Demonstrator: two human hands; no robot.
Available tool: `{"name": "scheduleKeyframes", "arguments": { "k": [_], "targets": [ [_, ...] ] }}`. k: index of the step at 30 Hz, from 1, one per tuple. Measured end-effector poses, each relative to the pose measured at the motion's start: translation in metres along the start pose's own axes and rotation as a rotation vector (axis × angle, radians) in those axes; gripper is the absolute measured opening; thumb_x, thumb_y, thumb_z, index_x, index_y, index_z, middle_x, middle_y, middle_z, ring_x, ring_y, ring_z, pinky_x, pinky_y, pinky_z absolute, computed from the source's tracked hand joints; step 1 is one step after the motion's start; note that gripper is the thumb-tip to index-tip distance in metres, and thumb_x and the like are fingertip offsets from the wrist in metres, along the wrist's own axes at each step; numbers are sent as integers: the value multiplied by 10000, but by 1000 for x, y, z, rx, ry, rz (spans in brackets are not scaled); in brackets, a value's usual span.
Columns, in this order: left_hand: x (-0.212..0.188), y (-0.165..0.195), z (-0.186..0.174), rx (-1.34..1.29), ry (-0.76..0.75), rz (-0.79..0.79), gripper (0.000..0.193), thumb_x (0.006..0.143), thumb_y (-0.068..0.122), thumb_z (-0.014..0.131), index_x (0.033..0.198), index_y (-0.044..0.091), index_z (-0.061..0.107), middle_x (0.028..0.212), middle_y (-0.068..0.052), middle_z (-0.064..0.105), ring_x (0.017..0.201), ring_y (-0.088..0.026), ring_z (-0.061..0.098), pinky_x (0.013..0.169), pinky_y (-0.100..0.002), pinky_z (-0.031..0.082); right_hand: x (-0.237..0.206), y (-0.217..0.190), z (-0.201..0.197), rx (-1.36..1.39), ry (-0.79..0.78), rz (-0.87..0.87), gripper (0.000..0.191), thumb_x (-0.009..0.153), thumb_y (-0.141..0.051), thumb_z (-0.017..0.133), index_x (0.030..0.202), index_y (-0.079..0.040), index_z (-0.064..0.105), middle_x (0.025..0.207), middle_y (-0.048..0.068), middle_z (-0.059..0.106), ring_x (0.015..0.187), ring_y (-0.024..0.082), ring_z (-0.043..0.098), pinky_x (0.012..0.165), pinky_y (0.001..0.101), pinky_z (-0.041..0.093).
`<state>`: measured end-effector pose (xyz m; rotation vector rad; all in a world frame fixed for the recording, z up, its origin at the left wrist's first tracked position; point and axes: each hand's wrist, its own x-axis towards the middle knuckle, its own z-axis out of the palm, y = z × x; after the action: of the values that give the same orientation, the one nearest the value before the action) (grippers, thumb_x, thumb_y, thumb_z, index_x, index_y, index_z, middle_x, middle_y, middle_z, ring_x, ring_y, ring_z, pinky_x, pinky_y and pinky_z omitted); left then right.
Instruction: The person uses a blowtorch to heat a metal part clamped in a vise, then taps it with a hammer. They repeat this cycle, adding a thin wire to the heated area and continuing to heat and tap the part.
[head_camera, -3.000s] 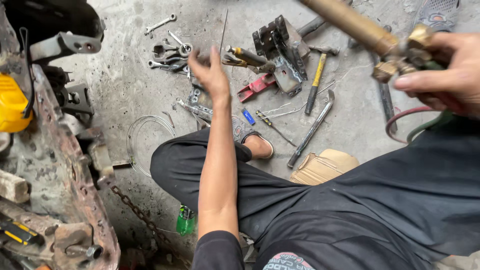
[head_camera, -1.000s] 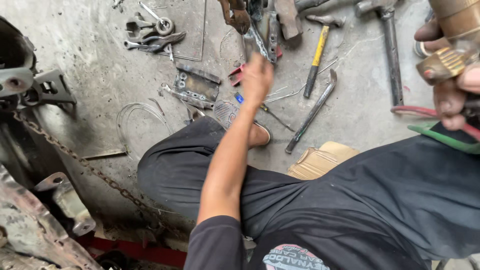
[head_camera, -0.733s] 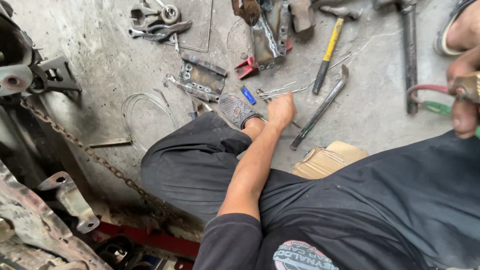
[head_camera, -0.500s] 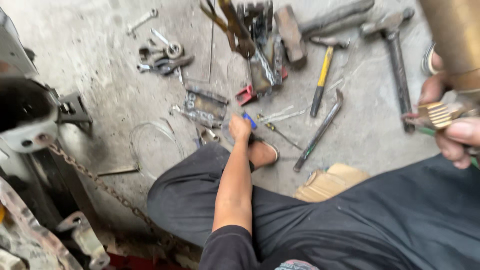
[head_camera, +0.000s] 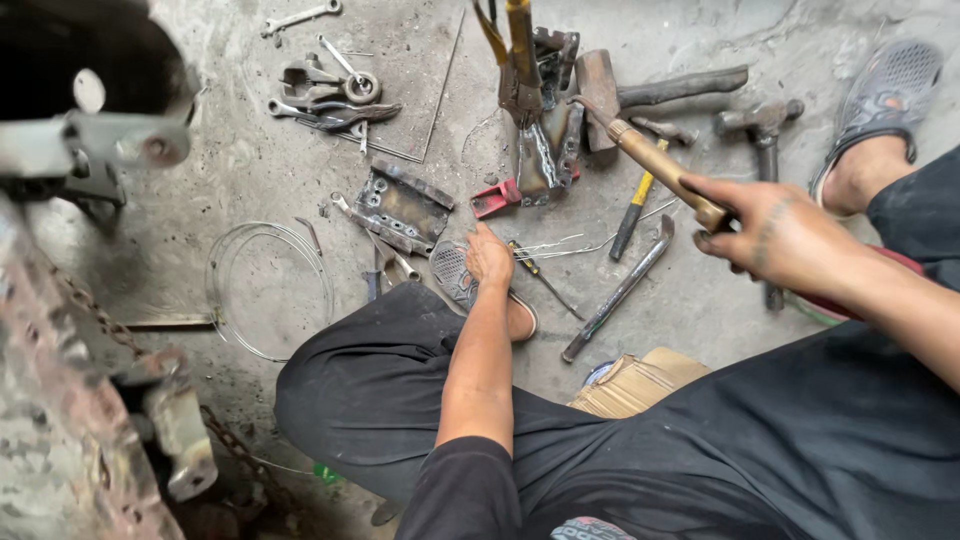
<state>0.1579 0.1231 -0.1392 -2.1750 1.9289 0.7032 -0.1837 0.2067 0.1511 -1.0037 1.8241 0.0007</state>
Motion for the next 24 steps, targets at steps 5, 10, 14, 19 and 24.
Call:
{"name": "scheduleKeyframes", "arguments": {
  "k": [5, 10, 14, 19, 24],
  "targets": [
    [-26, 20, 5, -2, 71, 389, 252, 864, 71, 634, 1114, 72, 598, 1070, -196, 670, 991, -397, 682, 869, -519, 543, 35, -30, 15, -117, 125, -284, 668, 855, -86, 694, 1491, -234, 556, 841, 209, 727, 665, 300, 706, 660, 428, 563],
    [-61, 47, 21, 178, 6, 689, 340, 835, 88, 631, 1172, 138, 622, 1196, -173, 619, 1150, -370, 587, 938, -547, 459, 65, -27, 30, -245, 187, -406, 677, 814, -39, 661, 1457, -240, 590, 923, 252, 723, 816, 424, 709, 733, 491, 555],
    [-67, 48, 21, 246, -28, 704, 428, 895, 122, 583, 1316, 191, 599, 1196, -170, 613, 1153, -364, 572, 948, -576, 424, 73, -28, 36, -302, 191, -367, 617, 883, -84, 658, 1470, -255, 581, 916, 260, 716, 815, 437, 706, 743, 508, 554],
    [-62, 47, 16, 278, -80, 690, 455, 931, 111, 538, 1376, 203, 574, 1185, -161, 617, 1138, -349, 583, 963, -573, 420, 66, -32, 32, -302, 202, -342, 584, 890, -97, 668, 1449, -257, 605, 921, 260, 723, 834, 432, 715, 778, 497, 566],
    [-66, 49, 16, 318, -124, 674, 445, 922, 106, 536, 1354, 201, 579, 1211, -135, 620, 1164, -336, 585, 1002, -582, 414, 67, -27, 33, -292, 183, -325, 633, 864, -79, 677, 1460, -273, 591, 949, 234, 734, 849, 414, 721, 777, 492, 569]
  ]
}}
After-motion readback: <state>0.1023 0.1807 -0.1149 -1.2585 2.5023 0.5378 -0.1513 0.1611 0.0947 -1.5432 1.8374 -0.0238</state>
